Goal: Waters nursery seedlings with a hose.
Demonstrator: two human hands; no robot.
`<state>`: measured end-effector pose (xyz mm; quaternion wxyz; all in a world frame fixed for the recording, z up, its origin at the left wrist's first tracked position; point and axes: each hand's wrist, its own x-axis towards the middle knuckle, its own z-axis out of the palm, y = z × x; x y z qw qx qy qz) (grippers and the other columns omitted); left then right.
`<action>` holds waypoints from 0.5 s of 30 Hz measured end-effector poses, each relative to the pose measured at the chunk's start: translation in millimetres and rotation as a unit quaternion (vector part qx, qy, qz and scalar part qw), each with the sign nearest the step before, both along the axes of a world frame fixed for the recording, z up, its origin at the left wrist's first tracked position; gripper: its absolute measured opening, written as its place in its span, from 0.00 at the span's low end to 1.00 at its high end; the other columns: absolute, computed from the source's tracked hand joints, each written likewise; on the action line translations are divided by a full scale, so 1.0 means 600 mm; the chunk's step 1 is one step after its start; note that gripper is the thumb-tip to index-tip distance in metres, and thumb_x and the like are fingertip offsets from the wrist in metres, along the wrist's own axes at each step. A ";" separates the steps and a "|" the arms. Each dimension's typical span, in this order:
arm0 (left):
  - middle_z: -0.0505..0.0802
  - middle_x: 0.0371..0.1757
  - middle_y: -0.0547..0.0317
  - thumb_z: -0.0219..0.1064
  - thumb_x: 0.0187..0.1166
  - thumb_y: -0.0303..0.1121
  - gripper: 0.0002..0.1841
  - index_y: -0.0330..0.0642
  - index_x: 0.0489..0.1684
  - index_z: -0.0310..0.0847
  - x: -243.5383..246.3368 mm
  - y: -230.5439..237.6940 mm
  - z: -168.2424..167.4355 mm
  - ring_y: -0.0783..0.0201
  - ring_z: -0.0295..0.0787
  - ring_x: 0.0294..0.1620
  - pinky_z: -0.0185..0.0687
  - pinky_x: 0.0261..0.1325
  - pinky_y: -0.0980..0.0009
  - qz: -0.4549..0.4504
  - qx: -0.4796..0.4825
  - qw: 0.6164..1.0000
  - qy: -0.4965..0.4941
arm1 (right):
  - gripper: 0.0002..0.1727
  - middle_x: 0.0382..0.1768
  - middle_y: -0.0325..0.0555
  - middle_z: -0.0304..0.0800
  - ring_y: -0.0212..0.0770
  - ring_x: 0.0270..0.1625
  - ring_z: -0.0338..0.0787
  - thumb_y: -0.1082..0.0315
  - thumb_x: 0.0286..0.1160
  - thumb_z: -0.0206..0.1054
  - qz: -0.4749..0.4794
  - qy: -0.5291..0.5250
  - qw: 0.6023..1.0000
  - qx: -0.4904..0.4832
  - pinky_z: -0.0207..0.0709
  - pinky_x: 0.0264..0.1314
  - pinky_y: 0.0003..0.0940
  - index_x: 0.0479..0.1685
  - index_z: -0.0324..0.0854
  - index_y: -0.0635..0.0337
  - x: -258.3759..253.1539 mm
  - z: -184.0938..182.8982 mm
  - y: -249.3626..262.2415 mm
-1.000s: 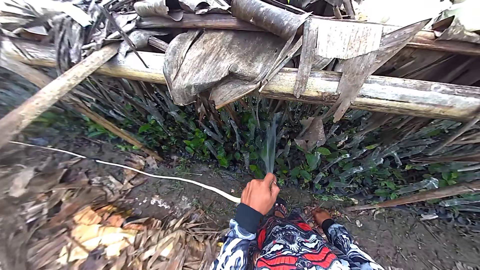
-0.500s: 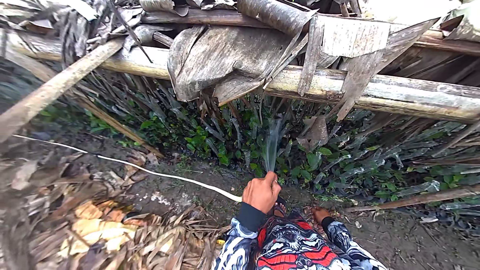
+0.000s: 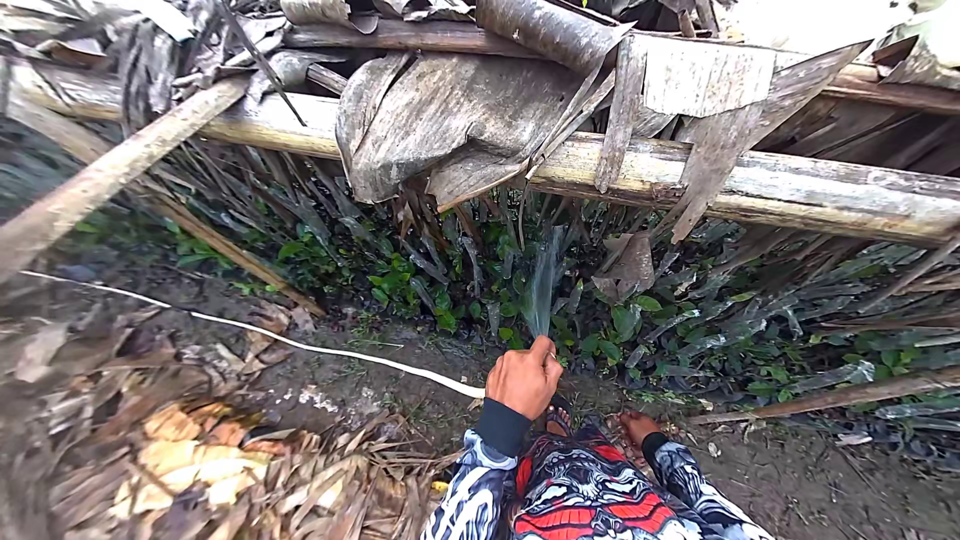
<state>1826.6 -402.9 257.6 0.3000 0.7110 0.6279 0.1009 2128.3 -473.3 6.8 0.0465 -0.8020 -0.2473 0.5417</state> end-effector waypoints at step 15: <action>0.95 0.45 0.49 0.48 0.88 0.47 0.20 0.56 0.68 0.81 0.055 0.024 0.007 0.46 0.94 0.51 0.86 0.52 0.43 -0.017 -0.129 0.991 0.021 | 0.29 0.65 0.59 0.89 0.49 0.71 0.87 0.58 0.74 0.76 0.429 0.136 0.860 0.242 0.72 0.82 0.51 0.71 0.82 0.67 -0.273 0.239 0.074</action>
